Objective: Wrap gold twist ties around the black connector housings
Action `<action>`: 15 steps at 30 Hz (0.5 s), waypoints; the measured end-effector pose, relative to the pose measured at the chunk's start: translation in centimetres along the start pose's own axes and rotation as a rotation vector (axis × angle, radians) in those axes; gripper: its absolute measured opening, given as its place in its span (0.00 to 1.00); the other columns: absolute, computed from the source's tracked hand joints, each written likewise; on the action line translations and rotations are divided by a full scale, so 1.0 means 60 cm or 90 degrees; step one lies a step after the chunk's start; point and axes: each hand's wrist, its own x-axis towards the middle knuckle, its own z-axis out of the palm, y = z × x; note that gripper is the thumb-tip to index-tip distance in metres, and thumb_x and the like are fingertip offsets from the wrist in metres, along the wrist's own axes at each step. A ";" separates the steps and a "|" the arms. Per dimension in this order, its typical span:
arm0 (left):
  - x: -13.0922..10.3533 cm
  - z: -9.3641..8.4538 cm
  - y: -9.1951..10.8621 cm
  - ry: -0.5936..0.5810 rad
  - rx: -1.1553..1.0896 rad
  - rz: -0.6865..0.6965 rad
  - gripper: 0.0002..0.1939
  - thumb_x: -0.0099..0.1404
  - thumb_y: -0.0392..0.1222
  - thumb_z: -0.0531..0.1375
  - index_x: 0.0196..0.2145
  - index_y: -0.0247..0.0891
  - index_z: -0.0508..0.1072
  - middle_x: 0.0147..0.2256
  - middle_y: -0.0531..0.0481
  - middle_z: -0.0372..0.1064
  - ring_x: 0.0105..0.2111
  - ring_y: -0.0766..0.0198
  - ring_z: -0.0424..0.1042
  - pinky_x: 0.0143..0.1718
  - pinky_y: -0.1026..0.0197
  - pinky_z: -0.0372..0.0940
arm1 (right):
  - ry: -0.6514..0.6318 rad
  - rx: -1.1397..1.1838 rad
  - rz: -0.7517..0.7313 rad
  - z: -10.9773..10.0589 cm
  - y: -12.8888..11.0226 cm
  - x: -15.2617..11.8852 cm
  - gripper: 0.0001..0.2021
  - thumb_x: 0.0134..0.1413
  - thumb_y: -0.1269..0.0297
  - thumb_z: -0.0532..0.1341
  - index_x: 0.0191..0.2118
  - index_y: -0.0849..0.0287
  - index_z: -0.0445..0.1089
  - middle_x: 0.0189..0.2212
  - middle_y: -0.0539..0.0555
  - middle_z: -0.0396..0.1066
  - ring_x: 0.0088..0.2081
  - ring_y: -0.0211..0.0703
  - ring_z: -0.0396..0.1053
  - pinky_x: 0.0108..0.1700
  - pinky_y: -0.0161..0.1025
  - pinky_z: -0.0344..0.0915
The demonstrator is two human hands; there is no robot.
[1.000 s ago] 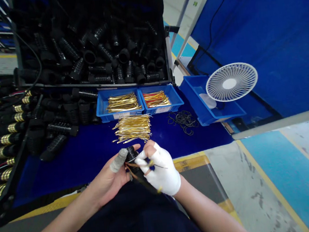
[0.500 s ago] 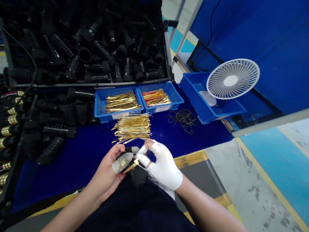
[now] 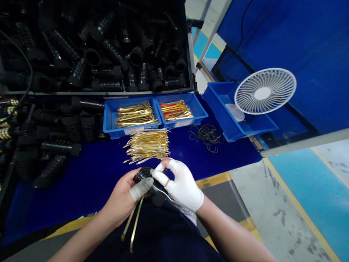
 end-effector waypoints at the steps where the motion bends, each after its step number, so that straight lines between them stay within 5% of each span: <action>1: 0.003 -0.003 -0.001 -0.005 0.002 -0.002 0.18 0.56 0.46 0.73 0.41 0.34 0.79 0.35 0.45 0.78 0.33 0.60 0.75 0.38 0.60 0.69 | -0.026 -0.010 -0.047 -0.002 0.002 -0.001 0.08 0.61 0.66 0.61 0.30 0.56 0.67 0.29 0.50 0.71 0.32 0.40 0.70 0.38 0.37 0.65; 4: 0.014 -0.015 -0.001 -0.002 -0.019 -0.008 0.16 0.57 0.45 0.72 0.40 0.33 0.80 0.35 0.44 0.79 0.33 0.60 0.76 0.37 0.61 0.70 | -0.139 -0.085 -0.241 -0.007 0.016 -0.005 0.08 0.62 0.63 0.61 0.31 0.56 0.69 0.28 0.51 0.71 0.29 0.40 0.68 0.35 0.38 0.62; 6: 0.020 -0.025 -0.001 0.015 -0.027 -0.005 0.16 0.57 0.45 0.72 0.40 0.33 0.79 0.36 0.43 0.80 0.34 0.59 0.77 0.40 0.59 0.70 | -0.133 -0.099 -0.280 -0.007 0.027 -0.008 0.09 0.62 0.62 0.61 0.30 0.56 0.70 0.27 0.51 0.71 0.29 0.40 0.66 0.35 0.40 0.60; 9: 0.025 -0.039 -0.003 0.068 0.022 0.019 0.20 0.57 0.46 0.72 0.43 0.33 0.78 0.38 0.41 0.81 0.37 0.56 0.79 0.43 0.57 0.71 | 0.026 0.072 -0.165 -0.006 0.022 -0.008 0.17 0.66 0.57 0.57 0.26 0.56 0.68 0.22 0.51 0.66 0.26 0.40 0.63 0.33 0.41 0.58; 12: 0.027 -0.044 -0.010 0.118 0.075 0.047 0.21 0.58 0.48 0.71 0.45 0.33 0.77 0.40 0.39 0.81 0.41 0.54 0.79 0.45 0.55 0.70 | 0.217 0.456 -0.065 -0.002 -0.013 -0.005 0.25 0.69 0.47 0.49 0.23 0.55 0.64 0.15 0.45 0.51 0.18 0.37 0.51 0.25 0.39 0.53; 15: 0.030 -0.041 -0.016 0.132 0.094 0.072 0.20 0.59 0.49 0.70 0.44 0.34 0.77 0.39 0.41 0.80 0.39 0.55 0.78 0.46 0.55 0.70 | 0.253 0.703 -0.043 0.018 -0.041 0.002 0.27 0.68 0.45 0.51 0.21 0.54 0.63 0.13 0.44 0.45 0.15 0.35 0.45 0.23 0.37 0.52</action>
